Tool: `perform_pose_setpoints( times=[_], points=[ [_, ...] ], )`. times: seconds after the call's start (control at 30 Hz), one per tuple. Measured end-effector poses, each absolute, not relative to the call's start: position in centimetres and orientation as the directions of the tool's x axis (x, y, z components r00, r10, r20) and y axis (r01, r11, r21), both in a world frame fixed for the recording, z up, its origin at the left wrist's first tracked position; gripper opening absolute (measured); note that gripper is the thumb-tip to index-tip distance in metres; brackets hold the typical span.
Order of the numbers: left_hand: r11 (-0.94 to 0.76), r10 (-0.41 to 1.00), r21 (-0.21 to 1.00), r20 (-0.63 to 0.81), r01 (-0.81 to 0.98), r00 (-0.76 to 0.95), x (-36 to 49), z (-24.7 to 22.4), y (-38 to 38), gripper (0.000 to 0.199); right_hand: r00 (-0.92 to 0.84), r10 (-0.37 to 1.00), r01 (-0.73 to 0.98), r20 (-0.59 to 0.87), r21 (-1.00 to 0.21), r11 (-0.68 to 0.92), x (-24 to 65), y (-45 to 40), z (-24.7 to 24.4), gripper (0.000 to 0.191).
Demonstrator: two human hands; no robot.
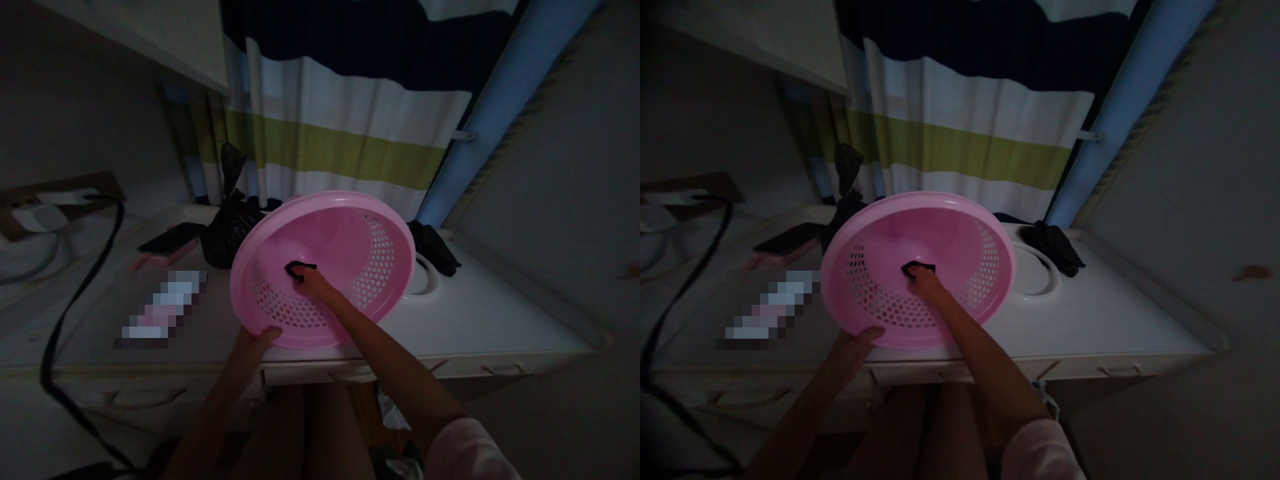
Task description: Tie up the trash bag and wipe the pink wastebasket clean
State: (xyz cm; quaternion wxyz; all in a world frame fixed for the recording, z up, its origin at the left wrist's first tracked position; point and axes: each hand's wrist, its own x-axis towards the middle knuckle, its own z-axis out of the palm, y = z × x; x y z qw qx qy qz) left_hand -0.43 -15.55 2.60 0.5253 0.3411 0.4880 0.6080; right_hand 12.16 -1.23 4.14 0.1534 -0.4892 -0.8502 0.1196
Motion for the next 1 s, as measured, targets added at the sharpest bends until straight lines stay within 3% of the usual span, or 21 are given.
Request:
perform_pose_setpoints(
  times=[0.23, 0.47, 0.77, 1.0],
  points=[
    [0.139, 0.959, 0.882, -0.233, -0.449, -0.162, 0.6, 2.0, -15.7, 0.060, -0.456, 0.847, 0.657, 0.273, -0.539, 0.528, 11.6, 0.5, 3.7, 0.061],
    [0.109, 0.949, 0.894, -0.224, -0.436, -0.221, 0.4, 0.8, -15.5, 0.054, -0.415, 0.871, 0.716, 0.262, -0.497, 0.490, 12.1, 3.4, 2.6, 0.057],
    [0.136, 0.965, 0.912, -0.210, -0.386, -0.156, 0.3, 1.5, -15.6, 0.054, -0.449, 0.868, 0.761, 0.213, -0.417, 0.497, 13.6, 1.4, 3.0, 0.052],
    [0.125, 0.971, 0.913, -0.193, -0.388, -0.141, 0.6, 1.3, -15.5, 0.052, -0.547, 0.805, 0.686, 0.229, -0.428, 0.588, 13.6, -2.4, 2.9, 0.062]
  ],
)
